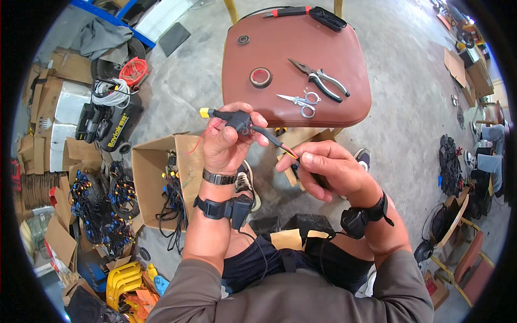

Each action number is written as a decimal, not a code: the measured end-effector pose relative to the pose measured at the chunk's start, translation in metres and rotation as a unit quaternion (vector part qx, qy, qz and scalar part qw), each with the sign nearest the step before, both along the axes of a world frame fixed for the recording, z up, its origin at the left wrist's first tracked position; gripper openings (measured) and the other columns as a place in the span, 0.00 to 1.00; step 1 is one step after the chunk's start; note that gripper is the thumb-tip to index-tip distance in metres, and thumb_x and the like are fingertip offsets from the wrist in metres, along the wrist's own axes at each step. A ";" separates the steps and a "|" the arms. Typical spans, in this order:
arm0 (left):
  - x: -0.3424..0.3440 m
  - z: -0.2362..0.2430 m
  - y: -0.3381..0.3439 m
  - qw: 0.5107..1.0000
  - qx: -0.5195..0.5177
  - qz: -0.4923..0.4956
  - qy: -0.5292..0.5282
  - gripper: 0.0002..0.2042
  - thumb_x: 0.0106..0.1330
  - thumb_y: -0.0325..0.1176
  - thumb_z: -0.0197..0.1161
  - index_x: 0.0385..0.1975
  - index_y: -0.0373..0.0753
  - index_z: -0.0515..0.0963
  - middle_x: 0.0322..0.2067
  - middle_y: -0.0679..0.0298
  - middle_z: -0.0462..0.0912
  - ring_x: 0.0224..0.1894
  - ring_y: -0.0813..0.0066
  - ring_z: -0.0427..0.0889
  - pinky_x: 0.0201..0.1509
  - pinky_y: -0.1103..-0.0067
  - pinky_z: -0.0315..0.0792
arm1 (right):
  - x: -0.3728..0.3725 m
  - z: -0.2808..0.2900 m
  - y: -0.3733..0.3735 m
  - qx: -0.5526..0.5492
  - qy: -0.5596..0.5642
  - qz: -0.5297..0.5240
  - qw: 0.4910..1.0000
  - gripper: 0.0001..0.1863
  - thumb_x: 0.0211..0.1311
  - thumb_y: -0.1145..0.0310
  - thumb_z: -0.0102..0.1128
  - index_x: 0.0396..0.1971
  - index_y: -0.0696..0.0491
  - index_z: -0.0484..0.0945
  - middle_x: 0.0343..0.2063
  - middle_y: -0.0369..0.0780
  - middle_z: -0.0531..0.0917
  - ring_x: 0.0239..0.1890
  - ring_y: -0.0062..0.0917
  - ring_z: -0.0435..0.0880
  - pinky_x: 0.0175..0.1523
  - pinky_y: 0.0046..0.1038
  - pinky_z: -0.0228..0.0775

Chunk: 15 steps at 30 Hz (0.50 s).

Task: Repairing a wiring harness by cutting and taping wires.

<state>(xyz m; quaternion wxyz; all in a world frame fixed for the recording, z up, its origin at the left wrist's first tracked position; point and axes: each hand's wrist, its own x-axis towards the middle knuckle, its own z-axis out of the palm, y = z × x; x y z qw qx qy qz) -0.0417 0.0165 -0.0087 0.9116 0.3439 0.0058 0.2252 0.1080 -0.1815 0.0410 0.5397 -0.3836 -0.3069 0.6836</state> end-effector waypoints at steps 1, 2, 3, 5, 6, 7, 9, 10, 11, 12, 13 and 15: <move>0.000 -0.001 0.000 1.000 0.005 -0.003 0.001 0.28 0.53 0.37 0.75 0.50 0.28 0.73 0.40 0.43 0.82 0.34 0.52 0.85 0.41 0.67 0.82 | -0.001 0.000 0.001 -0.001 0.001 0.000 1.000 0.22 0.74 0.54 0.42 0.49 0.57 0.77 0.11 0.32 0.72 0.10 0.12 0.64 0.18 0.16 0.56; 0.000 -0.001 0.000 1.000 0.004 -0.003 0.003 0.28 0.53 0.37 0.75 0.50 0.28 0.73 0.40 0.43 0.82 0.34 0.52 0.85 0.41 0.67 0.82 | -0.001 0.000 0.001 -0.011 -0.007 -0.001 1.000 0.22 0.74 0.54 0.42 0.48 0.56 0.77 0.11 0.32 0.72 0.10 0.12 0.64 0.18 0.16 0.55; 0.000 -0.001 0.000 1.000 0.010 -0.007 0.001 0.27 0.53 0.37 0.75 0.50 0.28 0.73 0.40 0.43 0.82 0.35 0.53 0.85 0.41 0.67 0.82 | -0.001 0.001 0.001 -0.020 -0.017 -0.004 1.000 0.22 0.74 0.54 0.42 0.48 0.56 0.77 0.11 0.32 0.72 0.10 0.12 0.64 0.18 0.16 0.55; 0.000 0.002 -0.002 1.000 0.016 -0.011 0.000 0.27 0.53 0.37 0.75 0.49 0.29 0.74 0.39 0.43 0.82 0.36 0.53 0.85 0.40 0.67 0.82 | -0.001 -0.001 0.002 -0.013 -0.026 -0.002 1.000 0.21 0.74 0.55 0.42 0.47 0.55 0.78 0.12 0.32 0.72 0.12 0.11 0.65 0.19 0.16 0.55; 0.001 0.005 -0.003 0.999 0.029 -0.016 0.004 0.28 0.52 0.37 0.75 0.50 0.29 0.74 0.39 0.43 0.82 0.37 0.53 0.85 0.40 0.66 0.82 | -0.001 -0.003 0.002 -0.006 -0.037 -0.002 0.999 0.20 0.74 0.55 0.43 0.45 0.55 0.78 0.13 0.32 0.73 0.13 0.11 0.65 0.19 0.15 0.56; 0.001 0.007 -0.005 0.999 0.042 -0.021 0.007 0.28 0.52 0.37 0.75 0.50 0.29 0.74 0.39 0.43 0.82 0.38 0.53 0.85 0.40 0.66 0.82 | -0.002 -0.005 0.002 -0.007 -0.037 -0.003 0.999 0.20 0.74 0.55 0.43 0.45 0.55 0.78 0.13 0.32 0.73 0.13 0.11 0.65 0.19 0.15 0.56; 0.001 0.010 -0.010 0.999 0.043 -0.026 0.001 0.28 0.51 0.37 0.76 0.49 0.29 0.74 0.39 0.43 0.82 0.39 0.54 0.84 0.40 0.66 0.82 | -0.005 -0.007 0.005 0.000 -0.059 -0.004 0.998 0.17 0.74 0.58 0.46 0.40 0.55 0.79 0.15 0.31 0.74 0.16 0.11 0.68 0.21 0.16 0.58; 0.001 0.011 -0.012 0.999 0.044 -0.029 -0.005 0.28 0.51 0.36 0.76 0.49 0.29 0.74 0.39 0.44 0.82 0.40 0.54 0.84 0.40 0.66 0.82 | -0.007 -0.007 0.006 0.000 -0.059 -0.005 0.998 0.17 0.74 0.58 0.46 0.40 0.55 0.79 0.15 0.31 0.74 0.16 0.11 0.68 0.21 0.16 0.58; -0.001 0.013 -0.012 0.999 0.044 -0.030 -0.004 0.28 0.51 0.36 0.76 0.49 0.29 0.74 0.39 0.44 0.82 0.40 0.54 0.84 0.40 0.66 0.82 | -0.010 -0.007 0.006 0.005 -0.089 -0.031 0.996 0.14 0.73 0.61 0.48 0.37 0.55 0.78 0.15 0.32 0.74 0.17 0.12 0.69 0.22 0.18 0.60; -0.002 0.015 -0.011 0.998 0.066 -0.017 0.008 0.28 0.50 0.36 0.77 0.49 0.29 0.74 0.38 0.44 0.82 0.40 0.54 0.84 0.40 0.67 0.82 | -0.011 -0.006 0.007 0.010 -0.120 -0.057 0.991 0.13 0.72 0.63 0.50 0.34 0.56 0.78 0.15 0.32 0.73 0.18 0.13 0.69 0.24 0.19 0.61; -0.003 0.016 -0.011 0.996 0.088 -0.004 0.020 0.28 0.50 0.36 0.77 0.48 0.29 0.74 0.38 0.44 0.82 0.40 0.55 0.84 0.40 0.67 0.82 | -0.012 -0.008 0.007 0.009 -0.120 -0.057 0.991 0.13 0.72 0.63 0.50 0.34 0.56 0.78 0.15 0.32 0.73 0.18 0.13 0.69 0.24 0.19 0.61; -0.004 0.015 -0.012 0.994 0.101 0.014 0.036 0.28 0.49 0.36 0.77 0.48 0.29 0.74 0.38 0.45 0.82 0.40 0.55 0.84 0.40 0.67 0.82 | -0.013 -0.012 0.008 0.045 -0.245 -0.102 0.963 0.11 0.70 0.66 0.52 0.30 0.57 0.76 0.15 0.33 0.72 0.18 0.15 0.69 0.26 0.22 0.63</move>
